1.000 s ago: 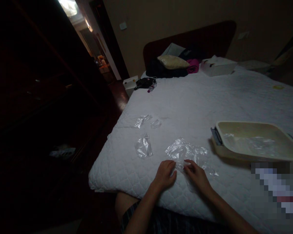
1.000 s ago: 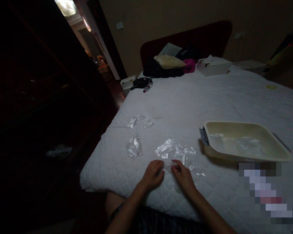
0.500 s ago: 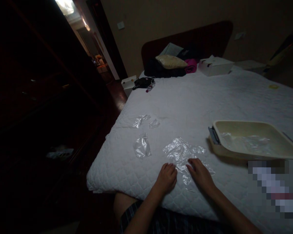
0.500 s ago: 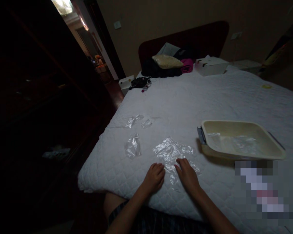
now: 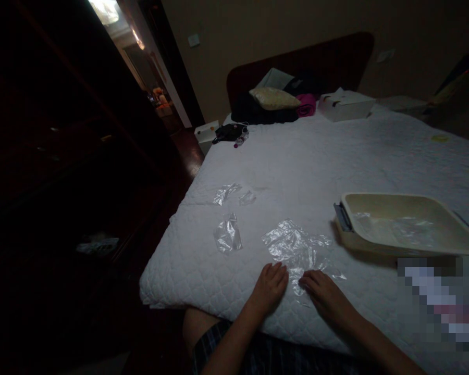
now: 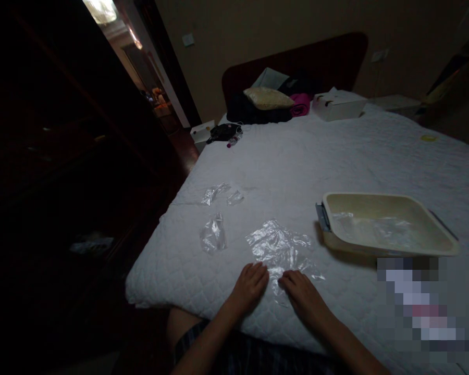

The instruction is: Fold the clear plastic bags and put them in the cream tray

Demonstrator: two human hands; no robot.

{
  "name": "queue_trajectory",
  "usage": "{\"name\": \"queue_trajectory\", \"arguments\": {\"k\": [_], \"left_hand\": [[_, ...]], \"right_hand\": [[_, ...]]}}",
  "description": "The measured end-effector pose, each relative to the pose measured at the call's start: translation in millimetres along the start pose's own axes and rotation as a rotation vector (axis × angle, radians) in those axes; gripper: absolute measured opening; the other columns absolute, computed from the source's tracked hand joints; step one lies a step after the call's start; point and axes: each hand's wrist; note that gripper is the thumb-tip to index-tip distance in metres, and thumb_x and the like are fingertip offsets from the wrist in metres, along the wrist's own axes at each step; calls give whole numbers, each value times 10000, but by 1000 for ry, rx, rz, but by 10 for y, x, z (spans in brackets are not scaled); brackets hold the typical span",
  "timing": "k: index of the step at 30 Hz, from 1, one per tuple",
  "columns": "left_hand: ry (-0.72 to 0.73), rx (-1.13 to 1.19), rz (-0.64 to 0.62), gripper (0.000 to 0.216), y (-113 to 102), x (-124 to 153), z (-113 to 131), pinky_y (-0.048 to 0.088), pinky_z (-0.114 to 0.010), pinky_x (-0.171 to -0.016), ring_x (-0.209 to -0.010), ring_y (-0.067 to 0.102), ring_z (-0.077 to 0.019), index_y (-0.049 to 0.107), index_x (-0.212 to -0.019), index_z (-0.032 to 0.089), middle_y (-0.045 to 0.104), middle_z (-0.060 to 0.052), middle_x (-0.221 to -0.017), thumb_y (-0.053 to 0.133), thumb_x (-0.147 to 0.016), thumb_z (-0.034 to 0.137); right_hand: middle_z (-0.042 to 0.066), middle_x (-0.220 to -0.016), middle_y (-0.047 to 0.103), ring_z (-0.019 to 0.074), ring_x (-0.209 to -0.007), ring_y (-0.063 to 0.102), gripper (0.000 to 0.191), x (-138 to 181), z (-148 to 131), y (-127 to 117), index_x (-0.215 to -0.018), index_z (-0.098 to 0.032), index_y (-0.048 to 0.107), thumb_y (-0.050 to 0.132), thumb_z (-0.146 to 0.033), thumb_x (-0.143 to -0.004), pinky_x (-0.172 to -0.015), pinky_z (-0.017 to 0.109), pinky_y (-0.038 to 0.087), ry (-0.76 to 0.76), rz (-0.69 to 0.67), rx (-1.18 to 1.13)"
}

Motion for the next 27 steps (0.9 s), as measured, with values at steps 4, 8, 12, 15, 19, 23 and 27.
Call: {"name": "queue_trajectory", "arguments": {"k": [4,8,12,15,19,23,27], "left_hand": [[23,-24,-12,249,42,7,11,332,-396,-979,-1165,440,-185,506,-1123,158,559,-71,-1175,419,-892,190],[28,-36,-16,228,66,18,12,339,-400,-972,-1159,448,-181,523,-1094,156,569,-79,-1159,422,-893,191],[38,-25,22,222,92,27,9,340,-412,-967,-1147,462,-197,537,-1076,156,570,-76,-1159,407,-898,183],[39,-38,16,209,102,30,8,335,-410,-972,-1144,465,-192,540,-1063,157,571,-75,-1158,421,-893,183],[33,-46,18,207,88,28,9,326,-396,-984,-1150,456,-178,533,-1068,159,571,-67,-1157,438,-885,183],[12,-36,74,238,47,21,24,339,-380,-976,-1165,439,-185,517,-1102,152,549,-66,-1192,436,-879,169],[26,-21,108,263,-9,-7,82,359,-383,-956,-1160,439,-198,507,-1121,144,528,-82,-1215,421,-873,161]], "right_hand": [[88,-981,591,199,-892,539,239,15,-10,32,-1014,-205,583,446,-159,-823,-774,363,441,-14,-10,13],[72,-987,601,196,-916,545,199,-32,-34,-19,-982,-220,595,462,-217,-834,-795,361,434,11,3,-35],[59,-924,629,194,-870,562,172,-126,-38,-10,-943,-209,588,455,-232,-838,-785,360,428,82,48,-60],[67,-882,638,193,-812,578,205,-234,-22,55,-985,-183,560,438,-266,-844,-751,346,433,198,117,-66],[51,-781,627,196,-722,581,279,-354,23,162,-1062,-161,513,459,-278,-815,-699,337,428,289,145,-41],[61,-788,623,203,-712,578,257,-394,38,205,-1003,-159,528,487,-294,-788,-678,338,418,299,147,-29],[61,-813,635,193,-722,586,251,-389,22,105,-977,-170,541,458,-338,-810,-690,328,434,335,148,-130]]}}
Point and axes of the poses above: each hand's wrist, its own x-axis away from the middle knuckle, its own y-axis out of the palm, z = x × y
